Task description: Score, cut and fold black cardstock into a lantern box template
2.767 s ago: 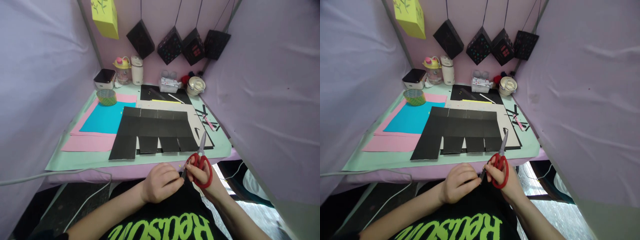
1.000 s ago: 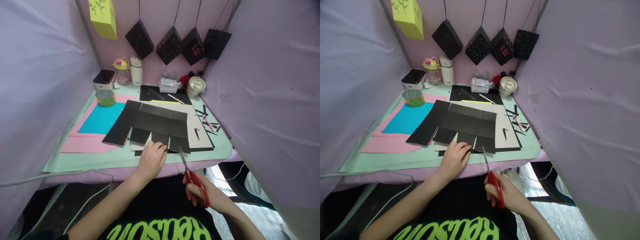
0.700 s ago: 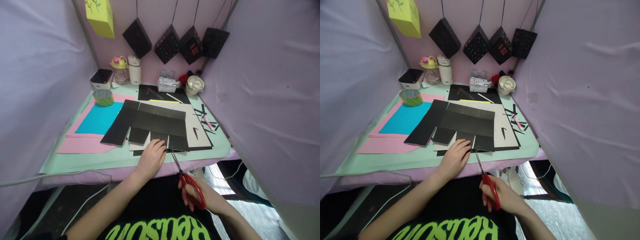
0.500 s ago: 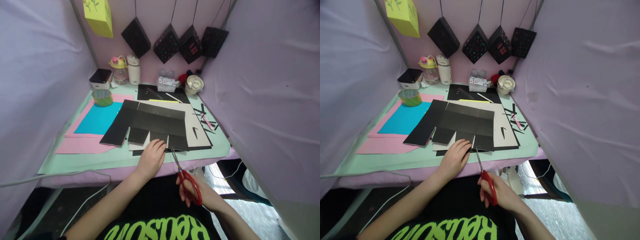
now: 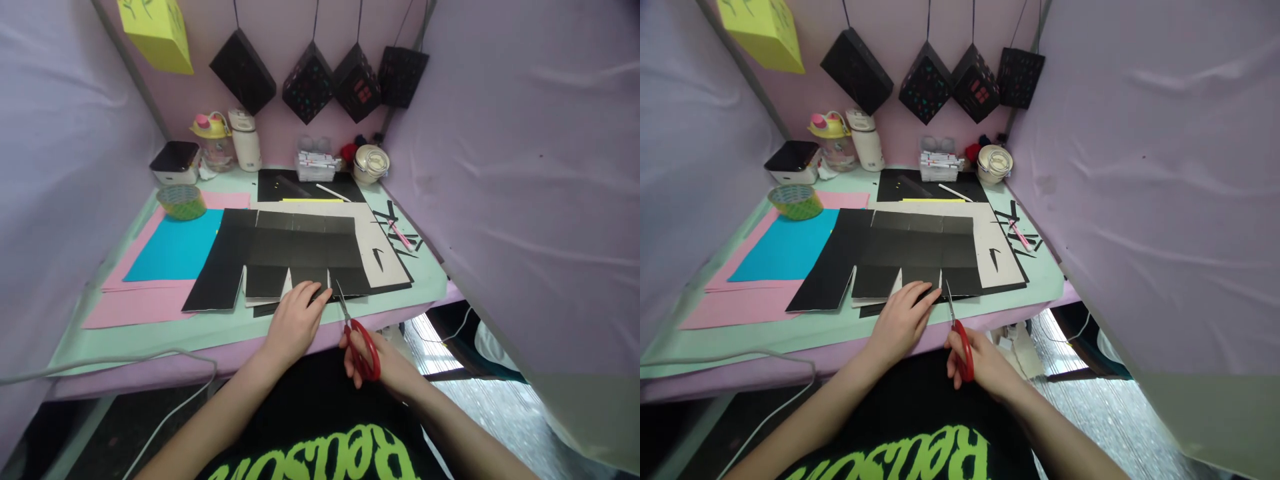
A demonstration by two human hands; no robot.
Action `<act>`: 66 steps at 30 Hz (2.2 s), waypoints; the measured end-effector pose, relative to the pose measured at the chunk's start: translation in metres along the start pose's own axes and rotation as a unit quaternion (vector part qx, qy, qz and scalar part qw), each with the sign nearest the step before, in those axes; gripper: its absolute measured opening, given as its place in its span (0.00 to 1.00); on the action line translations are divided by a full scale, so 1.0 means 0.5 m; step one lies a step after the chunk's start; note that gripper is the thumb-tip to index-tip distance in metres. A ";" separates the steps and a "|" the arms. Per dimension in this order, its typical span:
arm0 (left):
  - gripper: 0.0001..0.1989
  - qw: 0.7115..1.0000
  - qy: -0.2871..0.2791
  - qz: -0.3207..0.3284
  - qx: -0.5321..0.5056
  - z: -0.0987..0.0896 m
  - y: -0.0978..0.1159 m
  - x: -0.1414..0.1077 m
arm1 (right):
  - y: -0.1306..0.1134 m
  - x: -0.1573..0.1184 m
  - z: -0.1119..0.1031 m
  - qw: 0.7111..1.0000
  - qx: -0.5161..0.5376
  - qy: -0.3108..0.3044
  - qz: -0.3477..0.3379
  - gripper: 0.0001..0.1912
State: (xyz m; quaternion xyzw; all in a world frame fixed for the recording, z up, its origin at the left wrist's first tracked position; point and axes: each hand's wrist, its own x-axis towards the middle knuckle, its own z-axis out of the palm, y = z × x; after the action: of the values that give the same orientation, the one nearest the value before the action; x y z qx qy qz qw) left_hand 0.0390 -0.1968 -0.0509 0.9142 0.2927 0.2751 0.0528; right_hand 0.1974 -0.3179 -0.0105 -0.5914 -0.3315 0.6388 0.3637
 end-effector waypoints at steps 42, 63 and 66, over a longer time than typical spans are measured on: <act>0.06 0.997 0.027 -0.002 -0.073 0.005 0.026 0.057 | 0.001 0.021 0.015 0.998 -0.017 0.061 0.015 0.27; 0.08 0.992 0.077 0.032 -0.098 0.023 0.017 0.040 | -0.025 0.027 0.004 0.999 -0.033 -0.003 0.019 0.30; 0.08 0.991 0.073 0.034 -0.103 0.024 0.017 0.040 | -0.032 0.032 0.009 0.999 -0.029 0.020 0.015 0.31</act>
State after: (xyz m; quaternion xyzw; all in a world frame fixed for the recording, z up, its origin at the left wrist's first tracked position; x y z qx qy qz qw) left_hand 0.0636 -0.1917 -0.0494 0.8910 0.2343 0.3711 0.1158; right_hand 0.1936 -0.2958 -0.0047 -0.6194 -0.3334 0.6223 0.3434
